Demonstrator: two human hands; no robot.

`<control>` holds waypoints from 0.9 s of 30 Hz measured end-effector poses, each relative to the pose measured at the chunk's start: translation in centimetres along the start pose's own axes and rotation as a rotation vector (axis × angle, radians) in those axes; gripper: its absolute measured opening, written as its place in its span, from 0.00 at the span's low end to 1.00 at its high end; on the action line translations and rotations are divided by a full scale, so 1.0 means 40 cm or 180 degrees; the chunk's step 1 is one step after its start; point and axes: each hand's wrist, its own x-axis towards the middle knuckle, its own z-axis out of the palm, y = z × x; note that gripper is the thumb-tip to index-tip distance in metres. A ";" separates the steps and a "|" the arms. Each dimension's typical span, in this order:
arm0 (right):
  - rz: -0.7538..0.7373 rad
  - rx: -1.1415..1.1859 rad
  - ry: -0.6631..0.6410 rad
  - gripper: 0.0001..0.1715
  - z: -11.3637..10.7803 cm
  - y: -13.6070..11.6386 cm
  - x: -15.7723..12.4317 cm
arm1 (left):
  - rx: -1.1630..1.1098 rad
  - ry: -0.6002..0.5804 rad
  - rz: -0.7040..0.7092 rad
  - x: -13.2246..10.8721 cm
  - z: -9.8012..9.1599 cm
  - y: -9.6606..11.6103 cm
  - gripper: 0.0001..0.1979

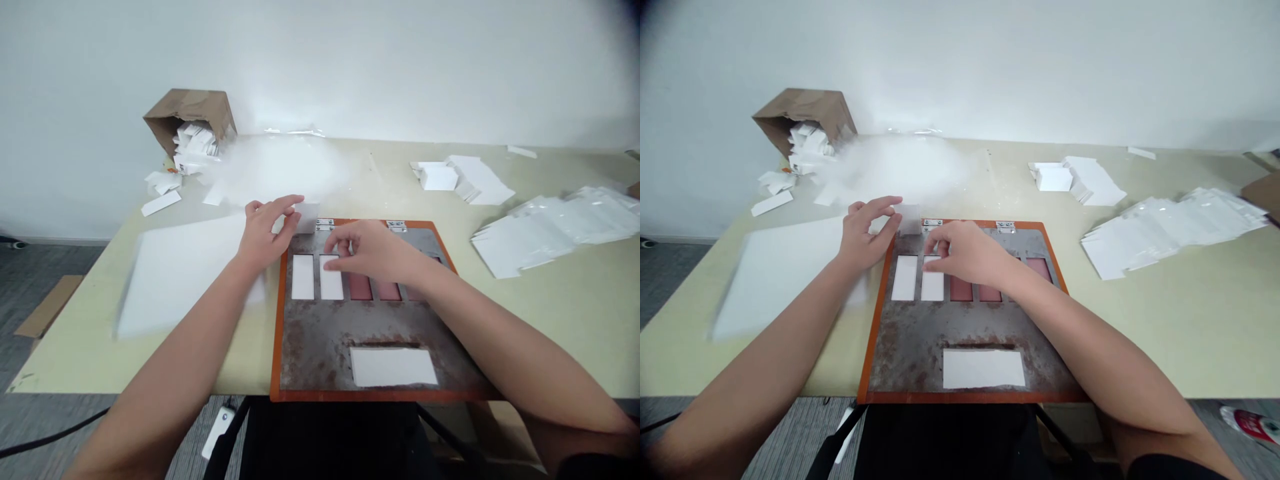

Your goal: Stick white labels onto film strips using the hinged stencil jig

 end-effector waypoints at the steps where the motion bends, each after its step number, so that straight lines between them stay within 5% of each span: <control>1: -0.0134 -0.0080 0.0371 0.09 -0.001 0.001 0.000 | -0.0001 -0.0002 0.0048 0.000 0.000 0.001 0.11; 4: -0.0534 -0.0568 0.1353 0.13 0.002 0.001 0.002 | -0.0006 -0.0015 0.0152 0.000 0.000 0.006 0.11; 6: -0.0635 -0.0991 0.1548 0.17 0.011 -0.001 0.004 | -0.0004 -0.0026 0.0182 0.000 -0.001 0.008 0.11; 15: -0.0203 -0.2061 0.1158 0.28 0.030 -0.021 0.004 | -0.0059 -0.0026 0.0245 0.000 -0.004 0.014 0.12; 27: -0.0593 -0.0487 0.1241 0.11 0.017 -0.009 0.007 | -0.0179 -0.0212 0.0126 -0.002 -0.019 0.000 0.24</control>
